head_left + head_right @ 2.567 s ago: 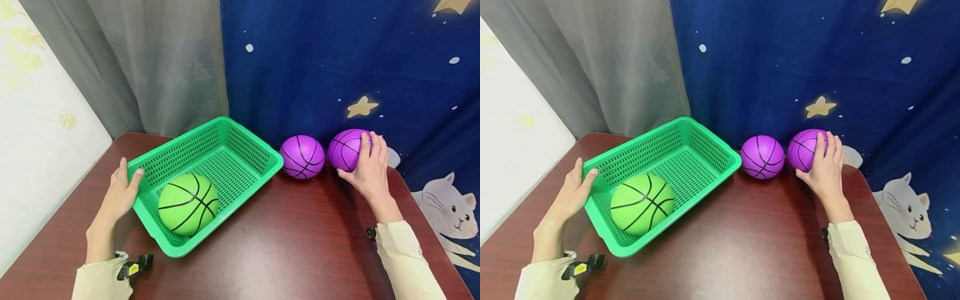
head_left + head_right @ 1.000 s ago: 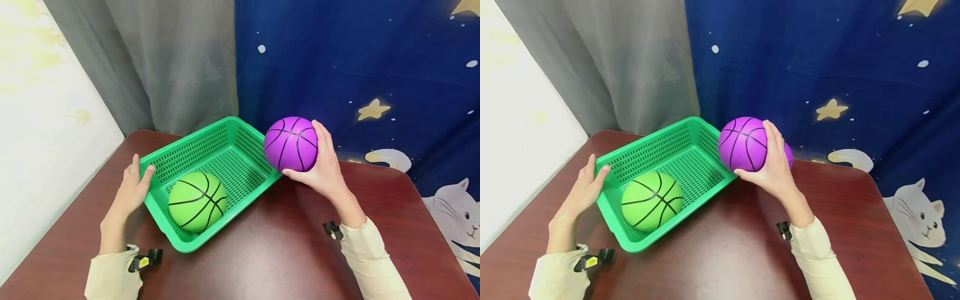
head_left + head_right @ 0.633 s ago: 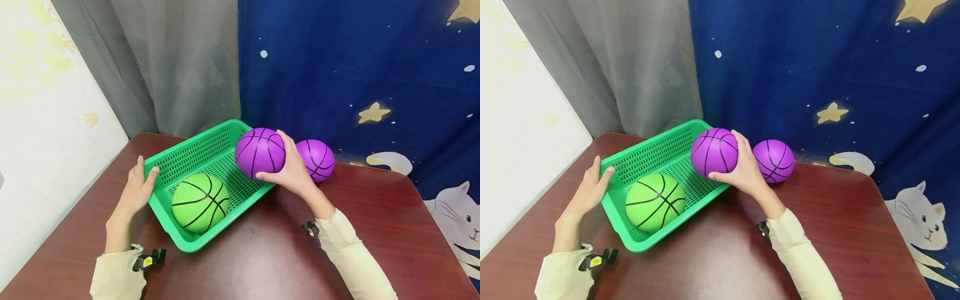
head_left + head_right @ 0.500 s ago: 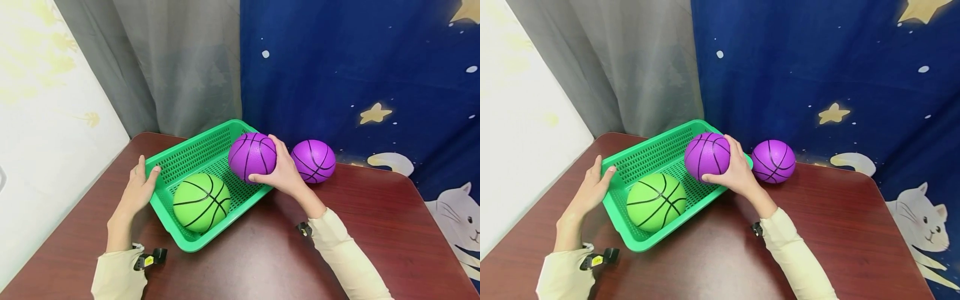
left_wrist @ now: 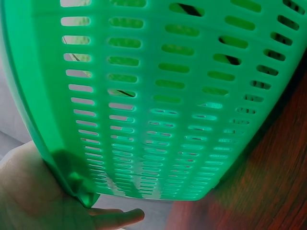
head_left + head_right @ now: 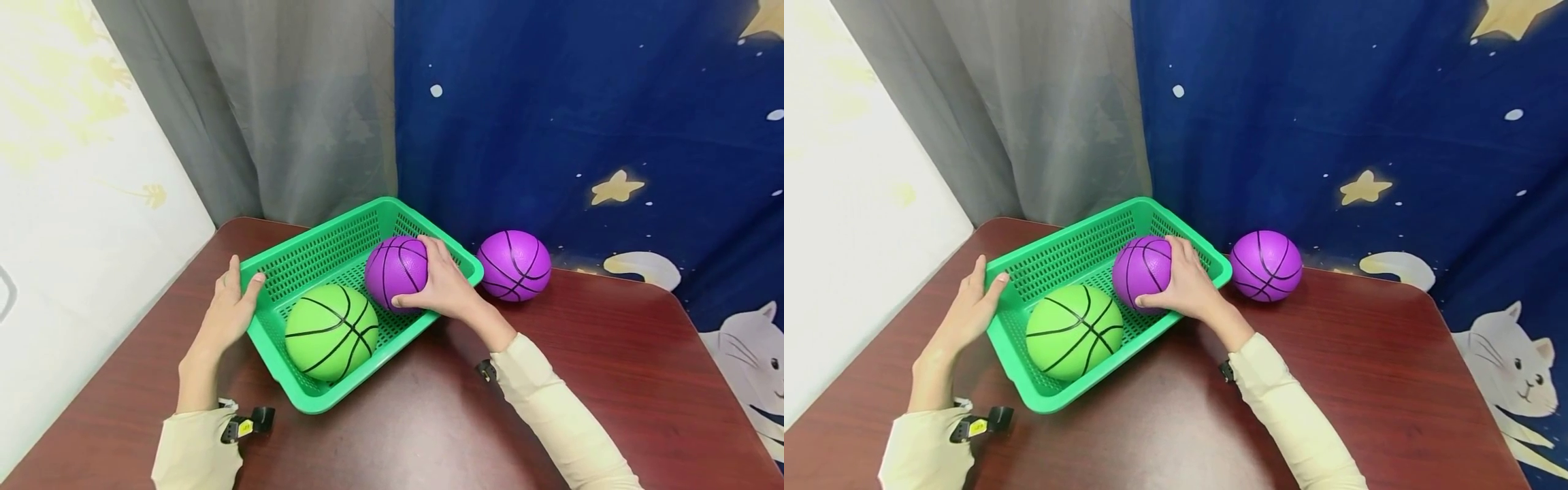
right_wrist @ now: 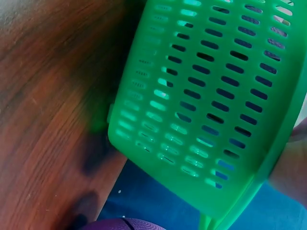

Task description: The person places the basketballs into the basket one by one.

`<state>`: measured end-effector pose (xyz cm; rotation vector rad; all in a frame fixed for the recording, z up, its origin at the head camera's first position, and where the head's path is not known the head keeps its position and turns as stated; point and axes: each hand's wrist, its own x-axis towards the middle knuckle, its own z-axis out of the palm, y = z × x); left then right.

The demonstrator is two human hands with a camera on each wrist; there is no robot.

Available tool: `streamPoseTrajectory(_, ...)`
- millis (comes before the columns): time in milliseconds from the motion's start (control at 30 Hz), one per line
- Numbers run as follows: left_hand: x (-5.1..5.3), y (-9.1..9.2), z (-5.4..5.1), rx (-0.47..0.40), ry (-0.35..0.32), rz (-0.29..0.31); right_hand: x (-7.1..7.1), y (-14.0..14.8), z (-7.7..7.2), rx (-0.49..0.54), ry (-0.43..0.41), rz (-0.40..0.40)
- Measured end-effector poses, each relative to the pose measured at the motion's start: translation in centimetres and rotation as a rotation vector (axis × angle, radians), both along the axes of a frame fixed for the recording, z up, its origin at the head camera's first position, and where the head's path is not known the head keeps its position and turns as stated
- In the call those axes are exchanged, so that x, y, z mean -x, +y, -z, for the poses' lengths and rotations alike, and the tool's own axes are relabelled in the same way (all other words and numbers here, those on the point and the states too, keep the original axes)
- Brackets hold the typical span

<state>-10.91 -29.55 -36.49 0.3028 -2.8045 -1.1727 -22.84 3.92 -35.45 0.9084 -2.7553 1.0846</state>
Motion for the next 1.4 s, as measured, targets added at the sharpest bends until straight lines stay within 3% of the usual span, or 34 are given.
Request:
streamPoseTrajectory(267, 0.1, 0.2, 0.1, -0.002, 0.006, 0.006, -0.2, -0.3, -0.2, -0.164, 0.010, -0.024)
streamPoseTrajectory(567, -0.1, 0.3, 0.1, -0.021, 0.014, 0.012, -0.4, -0.3, -0.4, -0.239, -0.040, 0.006)
streamPoseTrajectory(800, 0.0, 0.0, 0.2, -0.015, 0.021, 0.017, -1.1, 2.1, -1.3, -0.118, -0.031, 0.041)
streamPoseTrajectory(1000, 0.0, -0.1, 0.3, -0.023, 0.010, 0.010, -1.8, 5.5, -2.1, -0.007, 0.066, 0.094)
streamPoseTrajectory(1233, 0.0, -0.1, 0.3, -0.025, 0.010, 0.021, -1.8, 9.9, -2.2, 0.118, 0.172, 0.235)
streamPoseTrajectory(1400, 0.1, -0.2, 0.2, -0.026, 0.011, 0.029, -1.3, 13.1, -2.1, 0.141, 0.199, 0.329)
